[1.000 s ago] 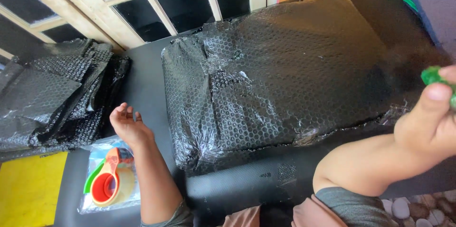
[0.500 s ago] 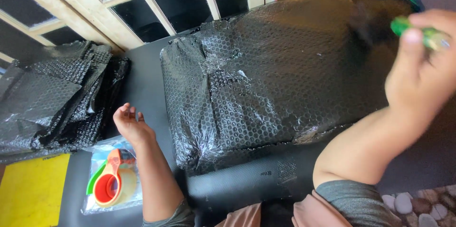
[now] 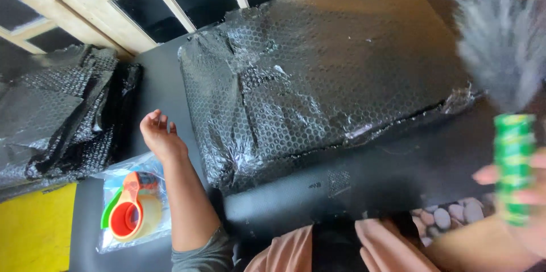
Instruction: The person wraps a rectangular package in black bubble wrap, folding and taping the edges to secure it. After sealing the package, the person uses a feather duster to wipe the surface of the wrapped package.
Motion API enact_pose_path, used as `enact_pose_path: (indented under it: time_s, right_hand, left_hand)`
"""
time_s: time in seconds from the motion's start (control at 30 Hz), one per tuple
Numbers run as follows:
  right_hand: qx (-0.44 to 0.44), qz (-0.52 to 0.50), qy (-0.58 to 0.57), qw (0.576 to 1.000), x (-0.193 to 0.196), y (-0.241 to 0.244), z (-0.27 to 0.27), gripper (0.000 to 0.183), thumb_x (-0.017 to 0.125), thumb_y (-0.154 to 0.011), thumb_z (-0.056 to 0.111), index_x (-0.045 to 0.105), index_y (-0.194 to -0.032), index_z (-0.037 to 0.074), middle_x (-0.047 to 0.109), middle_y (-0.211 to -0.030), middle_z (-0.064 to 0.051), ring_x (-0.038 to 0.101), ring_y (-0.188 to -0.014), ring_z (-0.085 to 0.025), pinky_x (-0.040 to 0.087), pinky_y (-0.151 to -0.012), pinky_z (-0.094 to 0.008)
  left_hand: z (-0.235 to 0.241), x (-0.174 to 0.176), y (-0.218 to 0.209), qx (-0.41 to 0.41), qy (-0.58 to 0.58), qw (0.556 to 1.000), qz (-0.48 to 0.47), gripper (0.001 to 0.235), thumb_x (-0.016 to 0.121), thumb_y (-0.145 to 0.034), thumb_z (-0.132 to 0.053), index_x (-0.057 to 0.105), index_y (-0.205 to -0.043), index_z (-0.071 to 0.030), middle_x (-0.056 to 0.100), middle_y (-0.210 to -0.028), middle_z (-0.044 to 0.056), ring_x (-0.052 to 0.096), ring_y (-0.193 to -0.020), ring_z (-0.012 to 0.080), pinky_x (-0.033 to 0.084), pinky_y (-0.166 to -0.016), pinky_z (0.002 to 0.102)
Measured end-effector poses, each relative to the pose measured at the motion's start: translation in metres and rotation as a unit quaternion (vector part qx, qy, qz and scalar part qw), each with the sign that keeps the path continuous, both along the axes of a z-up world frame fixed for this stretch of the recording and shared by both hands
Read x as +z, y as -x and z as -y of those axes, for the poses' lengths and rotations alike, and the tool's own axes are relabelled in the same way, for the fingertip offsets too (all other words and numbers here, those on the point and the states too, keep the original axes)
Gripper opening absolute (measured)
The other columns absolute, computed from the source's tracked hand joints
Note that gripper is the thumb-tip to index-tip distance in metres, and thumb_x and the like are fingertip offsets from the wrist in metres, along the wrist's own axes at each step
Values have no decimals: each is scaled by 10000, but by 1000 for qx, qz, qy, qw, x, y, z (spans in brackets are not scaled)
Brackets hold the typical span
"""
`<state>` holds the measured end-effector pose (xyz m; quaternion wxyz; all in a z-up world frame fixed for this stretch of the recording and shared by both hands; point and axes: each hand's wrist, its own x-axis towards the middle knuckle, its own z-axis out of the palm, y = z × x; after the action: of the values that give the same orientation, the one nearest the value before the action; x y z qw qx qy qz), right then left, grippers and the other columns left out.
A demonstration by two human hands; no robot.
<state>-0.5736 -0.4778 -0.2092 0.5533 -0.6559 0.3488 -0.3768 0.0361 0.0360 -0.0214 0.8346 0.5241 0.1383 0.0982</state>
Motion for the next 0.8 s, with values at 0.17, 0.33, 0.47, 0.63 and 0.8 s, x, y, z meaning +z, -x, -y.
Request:
enact_pose_path:
  time_s: [0.17,0.33,0.47,0.63,0.8]
  right_hand:
    - [157,158,-31,974,143,-114,-199,495,728,-875,480,618,-747,15,500,-1280,-98,627,-624,-166,468,-481,-231]
    - [123,-192,404,886,27,-86,-242,399,827,-783,478,733,-1062,209,659,-1060,18,726,-776,-149,602,-734,-314]
    - [-20,-147,392,908,-33,-64,-221,455,871,-784,295,675,-1095,27,629,-1109,-141,647,-989,-277,513,-923,-347]
    - [-176,-62,300,936,-14,-58,-213,267,732,-1022,45,556,-1164,-96,535,-1138,-247,584,-1021,-370,487,-860,-442]
    - [-84,-55,439,893,-30,-60,-227,359,796,-889,209,645,-1104,-34,589,-1083,-225,623,-962,-338,517,-880,-410]
  left_hand:
    - [16,-3,10,-89,-94,991,-46,211,595,-771,-471,634,-895,-305,657,-1071,-121,581,-980,60,391,-957,296]
    - [33,9,29,-137,-31,990,-30,157,617,-781,-316,657,-869,-191,680,-938,-42,644,-882,94,488,-769,223]
    - [24,-8,16,-131,-53,990,-25,132,618,-794,-356,649,-844,-237,680,-945,-88,624,-895,64,471,-807,235]
    - [22,-18,13,-129,-57,989,-38,164,591,-851,-346,664,-883,-203,687,-951,-77,641,-882,75,473,-773,220]
    - [24,-17,19,-158,-40,985,-53,170,571,-879,-352,658,-870,-207,660,-884,-41,596,-751,118,447,-666,250]
